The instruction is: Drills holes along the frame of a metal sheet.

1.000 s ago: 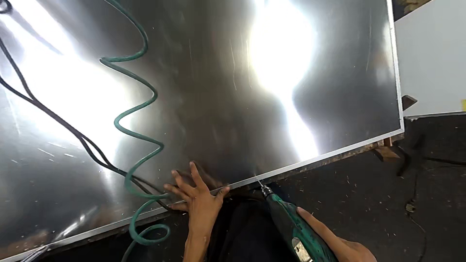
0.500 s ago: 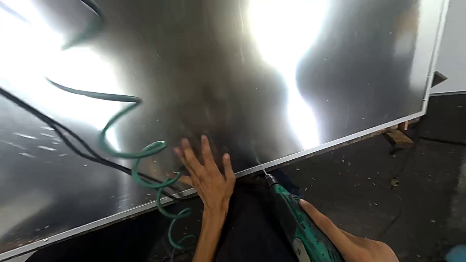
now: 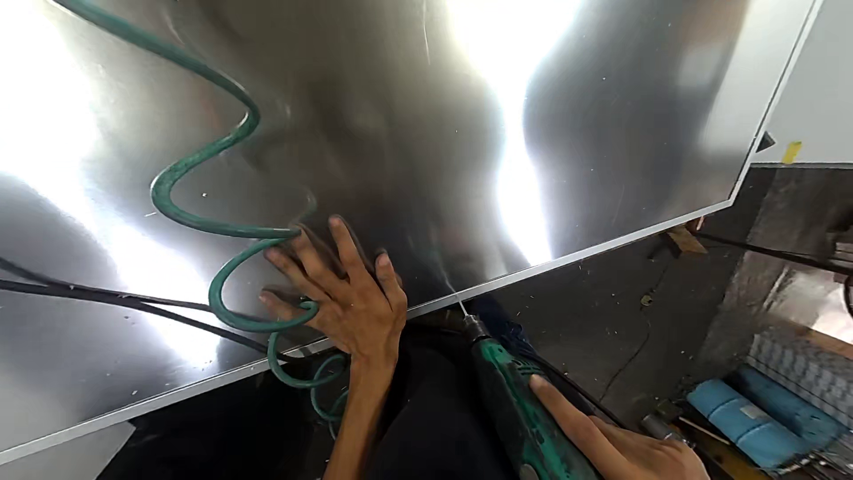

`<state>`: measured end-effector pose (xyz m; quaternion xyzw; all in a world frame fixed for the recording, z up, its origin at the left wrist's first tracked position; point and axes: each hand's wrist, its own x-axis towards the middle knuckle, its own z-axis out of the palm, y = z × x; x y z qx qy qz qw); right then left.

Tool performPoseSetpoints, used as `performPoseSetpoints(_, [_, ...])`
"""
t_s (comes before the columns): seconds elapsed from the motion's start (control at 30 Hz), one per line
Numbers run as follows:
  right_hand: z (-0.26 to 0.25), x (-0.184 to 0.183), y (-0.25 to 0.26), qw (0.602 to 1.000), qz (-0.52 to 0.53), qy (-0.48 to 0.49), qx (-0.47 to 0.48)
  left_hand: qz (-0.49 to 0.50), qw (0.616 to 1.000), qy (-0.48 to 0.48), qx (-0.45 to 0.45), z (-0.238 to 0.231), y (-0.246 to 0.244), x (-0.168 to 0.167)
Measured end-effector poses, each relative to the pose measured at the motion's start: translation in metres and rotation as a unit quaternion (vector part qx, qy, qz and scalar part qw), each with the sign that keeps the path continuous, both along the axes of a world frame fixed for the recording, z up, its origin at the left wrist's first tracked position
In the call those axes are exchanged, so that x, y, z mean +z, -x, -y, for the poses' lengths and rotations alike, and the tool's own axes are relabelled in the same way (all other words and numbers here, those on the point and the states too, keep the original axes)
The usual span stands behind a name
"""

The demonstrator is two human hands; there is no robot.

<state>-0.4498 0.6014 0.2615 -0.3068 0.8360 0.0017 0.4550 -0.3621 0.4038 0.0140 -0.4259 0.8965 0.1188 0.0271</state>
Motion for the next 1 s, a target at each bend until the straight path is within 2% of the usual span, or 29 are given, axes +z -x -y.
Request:
performPoseSetpoints(0.5, [-0.01,-0.005,-0.008,0.999,-0.011,0.028,-0.035,-0.003,1.0,0.009,0.005,0.0,0.001,0.0])
performPoseSetpoints(0.67, [-0.01,-0.02,-0.012,0.997,-0.029,0.037,-0.054,0.001,1.0,0.013,-0.003,0.0,-0.001,-0.002])
performPoseSetpoints(0.83, [-0.012,-0.023,-0.01,0.997,-0.034,0.043,-0.049,0.0,0.999,0.048,0.007,0.0,0.002,-0.005])
performPoseSetpoints(1.0, [-0.012,-0.024,-0.01,0.997,-0.034,0.044,-0.053,0.009,1.0,0.011,0.001,-0.003,-0.002,-0.001])
